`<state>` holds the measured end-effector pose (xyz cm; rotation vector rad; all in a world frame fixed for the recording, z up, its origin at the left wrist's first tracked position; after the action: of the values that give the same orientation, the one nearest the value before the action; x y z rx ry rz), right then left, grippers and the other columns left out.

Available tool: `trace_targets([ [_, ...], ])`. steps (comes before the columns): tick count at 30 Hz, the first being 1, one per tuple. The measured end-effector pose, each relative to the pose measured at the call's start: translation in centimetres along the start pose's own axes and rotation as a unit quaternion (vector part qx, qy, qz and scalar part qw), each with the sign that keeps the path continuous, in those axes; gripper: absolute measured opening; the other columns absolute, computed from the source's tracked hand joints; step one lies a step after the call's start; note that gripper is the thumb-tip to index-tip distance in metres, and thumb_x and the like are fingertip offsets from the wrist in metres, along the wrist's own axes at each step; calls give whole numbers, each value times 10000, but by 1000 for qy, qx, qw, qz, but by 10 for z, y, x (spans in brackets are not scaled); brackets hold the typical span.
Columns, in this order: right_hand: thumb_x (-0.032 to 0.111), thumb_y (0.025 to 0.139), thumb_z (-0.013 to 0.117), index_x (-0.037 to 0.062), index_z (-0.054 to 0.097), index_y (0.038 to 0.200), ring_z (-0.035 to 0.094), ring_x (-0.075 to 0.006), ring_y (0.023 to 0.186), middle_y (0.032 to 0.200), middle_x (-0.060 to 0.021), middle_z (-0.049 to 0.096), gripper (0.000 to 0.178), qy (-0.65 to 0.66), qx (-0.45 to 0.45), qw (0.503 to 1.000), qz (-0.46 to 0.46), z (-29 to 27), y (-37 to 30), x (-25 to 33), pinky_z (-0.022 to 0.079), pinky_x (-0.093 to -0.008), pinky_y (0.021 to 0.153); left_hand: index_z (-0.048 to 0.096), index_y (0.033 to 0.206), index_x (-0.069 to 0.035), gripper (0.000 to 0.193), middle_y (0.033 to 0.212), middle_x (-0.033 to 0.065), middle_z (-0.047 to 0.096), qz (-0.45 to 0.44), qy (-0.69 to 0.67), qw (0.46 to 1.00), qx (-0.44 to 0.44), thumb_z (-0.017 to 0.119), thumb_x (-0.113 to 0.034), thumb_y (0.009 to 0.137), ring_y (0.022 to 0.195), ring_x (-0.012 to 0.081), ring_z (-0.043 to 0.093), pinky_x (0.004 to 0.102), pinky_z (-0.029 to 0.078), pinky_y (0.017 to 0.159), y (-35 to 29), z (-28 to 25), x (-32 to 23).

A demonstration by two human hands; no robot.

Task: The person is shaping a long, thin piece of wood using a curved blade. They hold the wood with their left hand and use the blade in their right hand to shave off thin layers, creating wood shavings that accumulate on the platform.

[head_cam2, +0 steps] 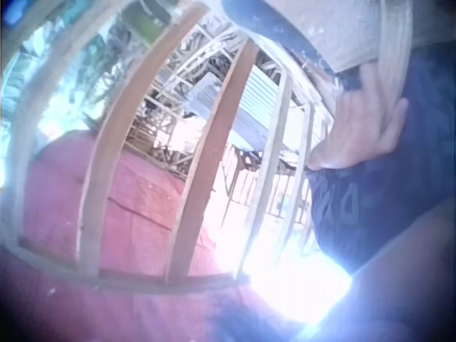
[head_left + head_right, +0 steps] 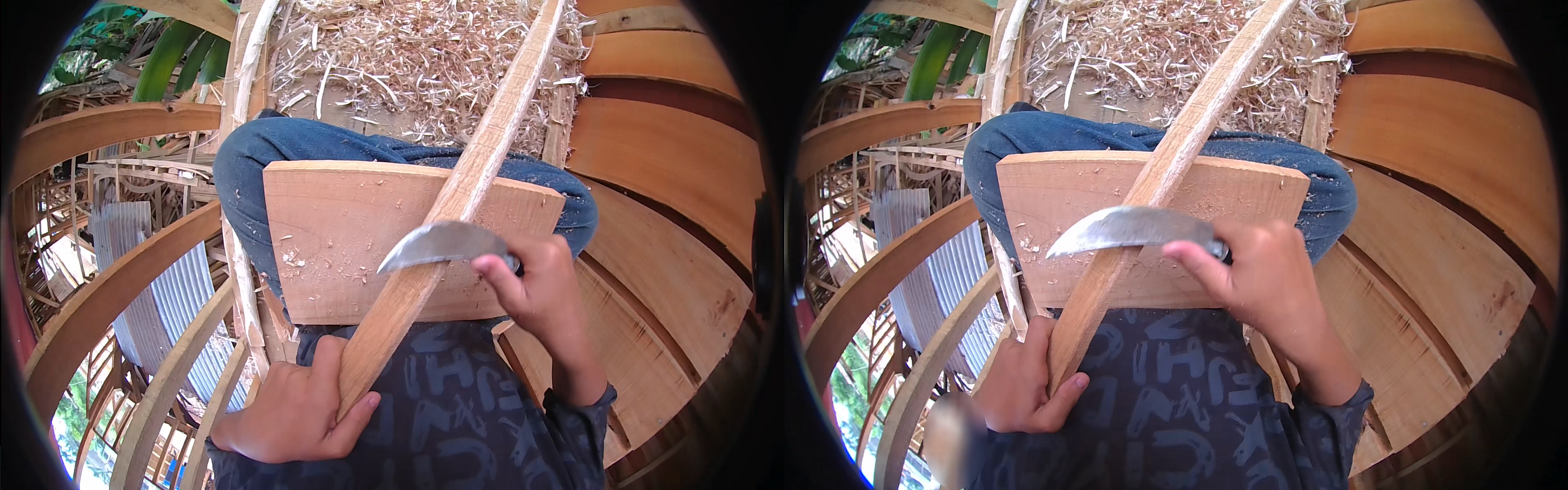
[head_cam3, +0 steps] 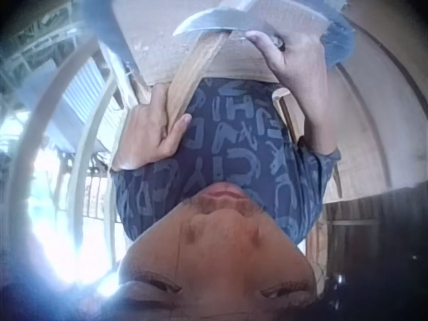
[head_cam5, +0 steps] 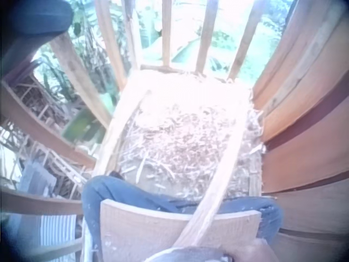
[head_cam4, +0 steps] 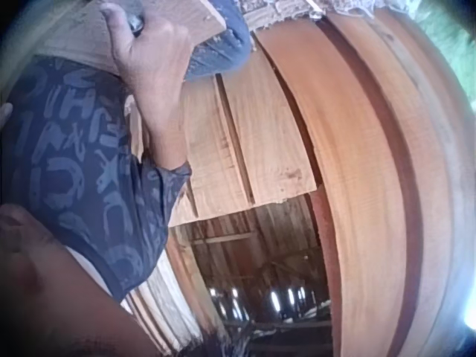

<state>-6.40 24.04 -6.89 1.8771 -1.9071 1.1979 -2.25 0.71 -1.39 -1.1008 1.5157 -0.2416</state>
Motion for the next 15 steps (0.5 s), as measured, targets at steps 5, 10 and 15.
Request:
trace_targets([
  [5, 501, 756, 681, -11, 589, 577, 568, -352, 471, 479, -187, 510, 550, -64, -16, 998, -1, 2, 2, 11, 446, -390, 447, 406, 1044, 109, 512, 519, 147, 481, 32, -16, 999, -29, 626, -295, 817, 379, 332, 533, 401, 414, 367, 0, 2, 12],
  [10, 475, 762, 687, -15, 597, 594, 561, -337, 449, 471, -178, 506, 526, -99, -33, 994, 25, -10, 5, -2, 447, -385, 452, 412, 1016, 115, 502, 513, 125, 467, 37, 6, 999, -9, 631, -289, 811, 366, 302, 532, 391, 396, 343, 4, 3, 5],
  [15, 438, 767, 695, -28, 589, 611, 529, -355, 440, 479, -191, 488, 502, -74, -4, 997, -15, -2, -7, 11, 412, -378, 440, 411, 997, 124, 498, 503, 107, 465, 64, 6, 997, -48, 628, -285, 812, 356, 284, 529, 385, 393, 339, 5, 5, 12],
])
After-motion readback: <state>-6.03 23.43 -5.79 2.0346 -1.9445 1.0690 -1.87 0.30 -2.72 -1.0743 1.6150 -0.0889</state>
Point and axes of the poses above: each hand's wrist, its own y-axis towards the middle knuckle, its own z-axis out of the palm, x = y × z, the point moved 4 cm from there along y, towards the middle knuckle
